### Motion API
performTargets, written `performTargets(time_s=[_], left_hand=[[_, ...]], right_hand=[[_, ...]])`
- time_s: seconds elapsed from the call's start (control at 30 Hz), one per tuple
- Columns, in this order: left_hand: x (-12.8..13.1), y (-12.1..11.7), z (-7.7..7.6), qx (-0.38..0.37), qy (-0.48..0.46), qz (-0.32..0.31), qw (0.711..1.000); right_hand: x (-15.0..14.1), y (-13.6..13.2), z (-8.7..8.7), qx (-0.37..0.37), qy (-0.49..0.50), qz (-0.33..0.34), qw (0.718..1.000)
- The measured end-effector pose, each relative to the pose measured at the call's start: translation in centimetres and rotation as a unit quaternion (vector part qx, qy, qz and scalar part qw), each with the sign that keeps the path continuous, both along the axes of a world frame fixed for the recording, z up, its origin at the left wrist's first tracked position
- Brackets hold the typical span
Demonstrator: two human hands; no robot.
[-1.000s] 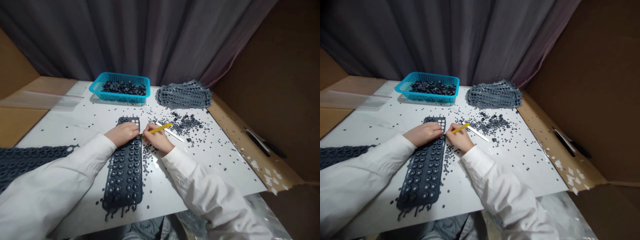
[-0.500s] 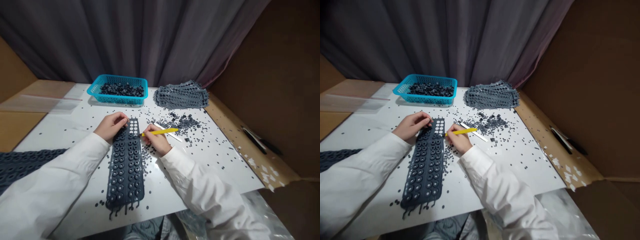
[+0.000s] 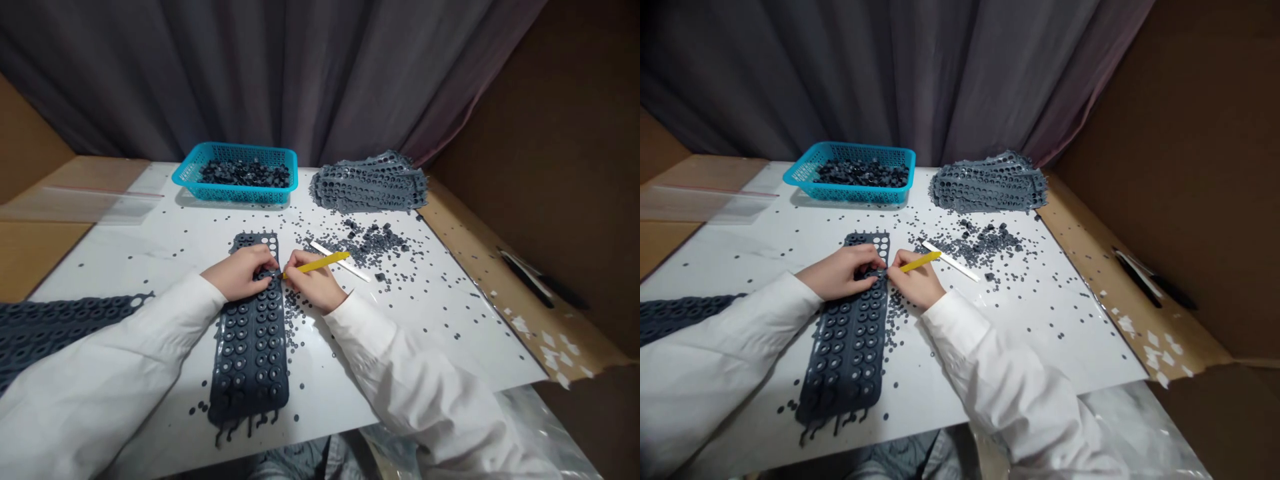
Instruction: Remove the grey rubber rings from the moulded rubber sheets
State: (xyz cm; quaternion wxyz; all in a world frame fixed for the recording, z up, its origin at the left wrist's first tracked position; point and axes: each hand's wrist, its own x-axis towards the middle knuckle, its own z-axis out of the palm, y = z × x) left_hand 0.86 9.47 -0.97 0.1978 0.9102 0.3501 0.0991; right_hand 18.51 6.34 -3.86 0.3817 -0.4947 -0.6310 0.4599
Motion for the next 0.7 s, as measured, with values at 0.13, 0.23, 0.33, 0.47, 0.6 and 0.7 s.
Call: performTargets(time_s=[0.13, 0.23, 0.33, 0.47, 0.6, 0.7], left_hand=[[0.3, 0.0, 0.3, 0.042, 0.070, -0.082, 0.993], [0.5, -0.1, 0.2, 0.102, 0.135, -0.106, 0.980], [0.5, -0.3, -0.4, 0.145, 0.162, -0.097, 0.971], [0.0, -0.5, -1.6, 0.125, 0.073, -0.060, 0.988], [-0.9, -0.2, -1.3, 0.085, -0.070, 0.042, 0.993], [-1.8, 0.3, 0.6, 0.101, -0.102, 0.120, 0.982]], right_hand=[[0.0, 0.1, 0.4, 0.009, -0.020, 0.004, 1.000], [-0.1, 0.1, 0.5, 0.006, -0.025, 0.001, 1.000], [-0.1, 0.1, 0.5, 0.008, -0.028, -0.005, 1.000], [-0.2, 0.0, 0.6, 0.007, -0.035, -0.006, 0.999], [-0.3, 0.1, 0.6, -0.003, -0.036, -0.009, 0.999], [-0.2, 0.1, 0.5, -0.017, -0.014, -0.006, 1.000]])
